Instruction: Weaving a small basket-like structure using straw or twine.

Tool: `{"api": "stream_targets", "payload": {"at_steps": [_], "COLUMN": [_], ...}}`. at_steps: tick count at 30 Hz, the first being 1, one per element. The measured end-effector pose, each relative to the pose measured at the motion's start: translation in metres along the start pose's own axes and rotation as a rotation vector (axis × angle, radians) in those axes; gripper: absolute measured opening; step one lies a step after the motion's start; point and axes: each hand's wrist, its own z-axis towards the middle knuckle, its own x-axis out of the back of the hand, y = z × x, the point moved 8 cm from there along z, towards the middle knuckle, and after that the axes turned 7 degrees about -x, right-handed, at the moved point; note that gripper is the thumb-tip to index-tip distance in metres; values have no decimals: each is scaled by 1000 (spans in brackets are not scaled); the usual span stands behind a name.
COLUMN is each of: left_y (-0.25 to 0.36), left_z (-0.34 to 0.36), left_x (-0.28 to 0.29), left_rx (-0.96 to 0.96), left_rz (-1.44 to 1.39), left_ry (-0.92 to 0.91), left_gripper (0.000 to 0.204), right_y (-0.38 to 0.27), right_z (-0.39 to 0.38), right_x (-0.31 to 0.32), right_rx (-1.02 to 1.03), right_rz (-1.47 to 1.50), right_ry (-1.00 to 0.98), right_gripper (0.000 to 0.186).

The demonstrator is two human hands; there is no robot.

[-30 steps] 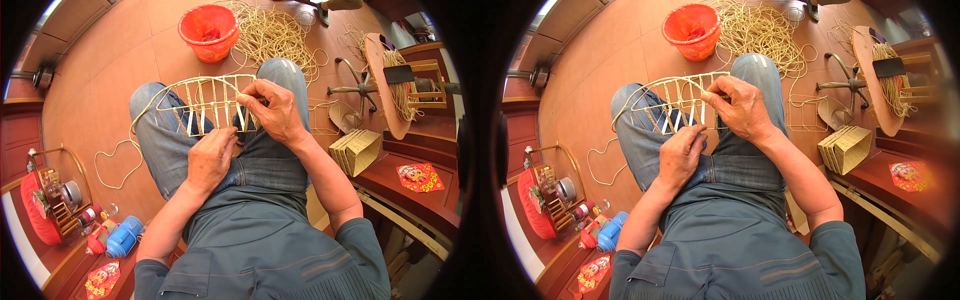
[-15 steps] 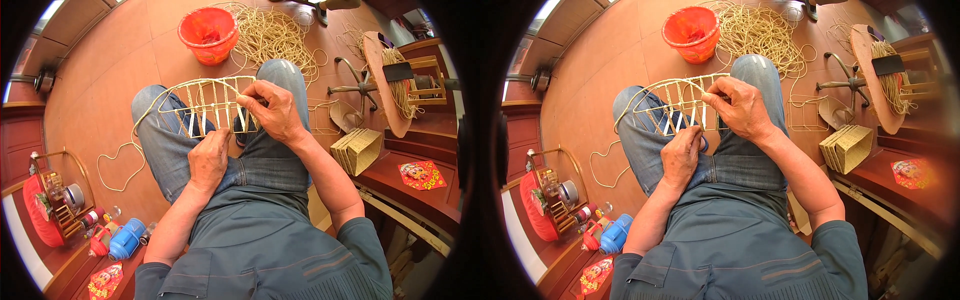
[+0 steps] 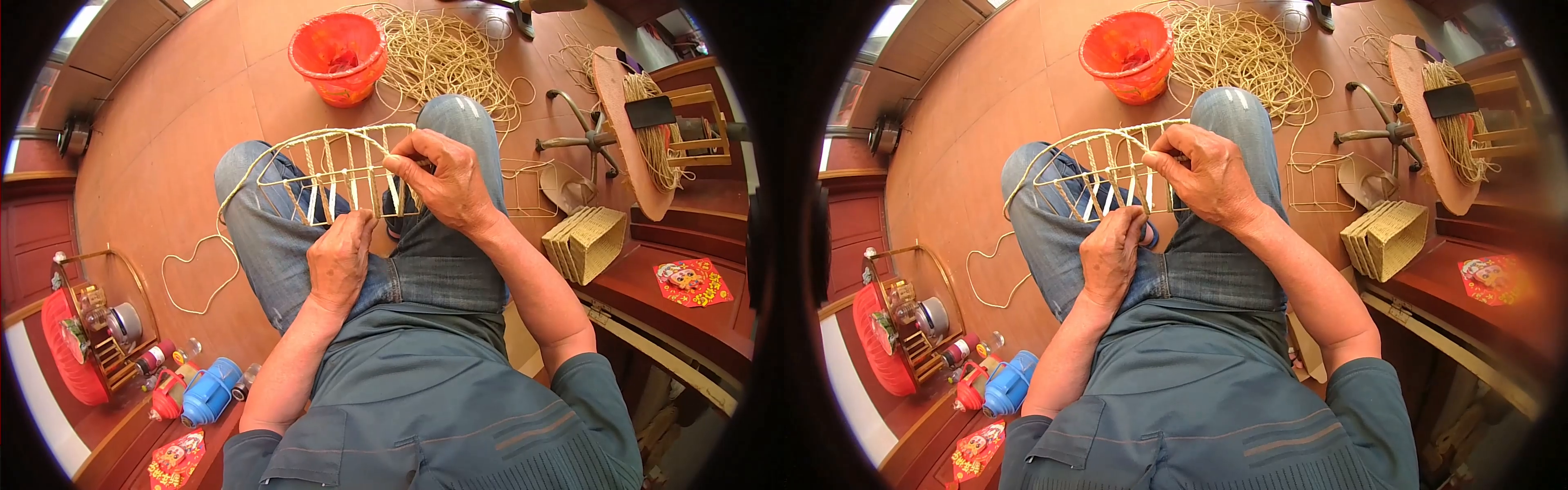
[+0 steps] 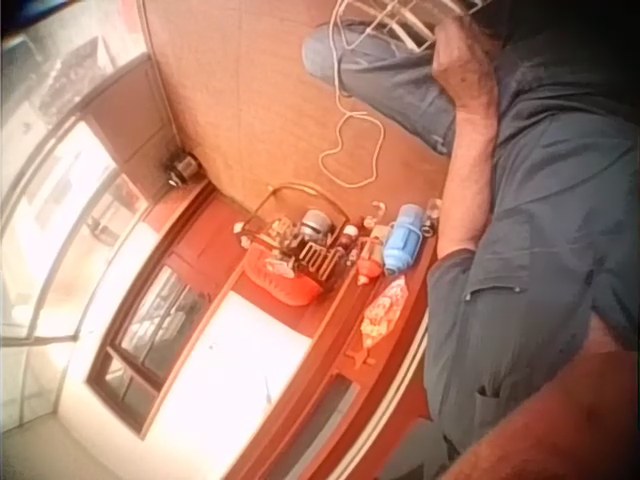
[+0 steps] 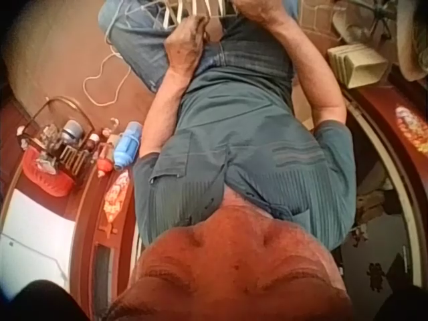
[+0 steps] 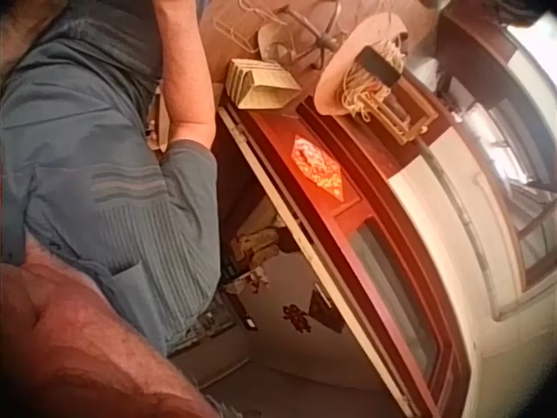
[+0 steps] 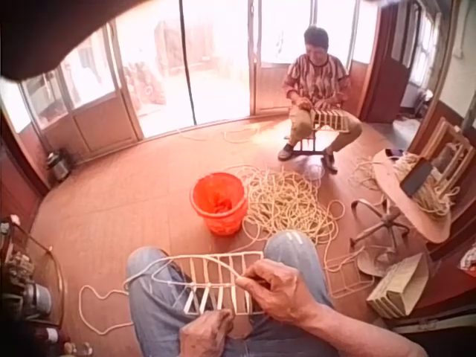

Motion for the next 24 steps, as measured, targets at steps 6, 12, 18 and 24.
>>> {"api": "stream_targets", "payload": {"at_steps": [6, 12, 18, 24], "left_y": [22, 17, 15, 14], "left_z": [-2, 5, 5, 5], "left_x": [0, -25, -31, -32], "left_rx": [-108, -153, -155, -167], "left_rz": [70, 130, 102, 80], "left_ry": [-1, -130, -148, -121], "left_gripper": [22, 22, 26, 24], "right_y": [-2, -2, -1, -1], "right_z": [0, 0, 0, 0], "right_x": [0, 1, 0, 1], "right_rx": [34, 43, 26, 25], "right_rz": [6, 2, 8, -1], "right_ry": [16, 18, 8, 14], "right_gripper": [17, 17, 17, 17]}}
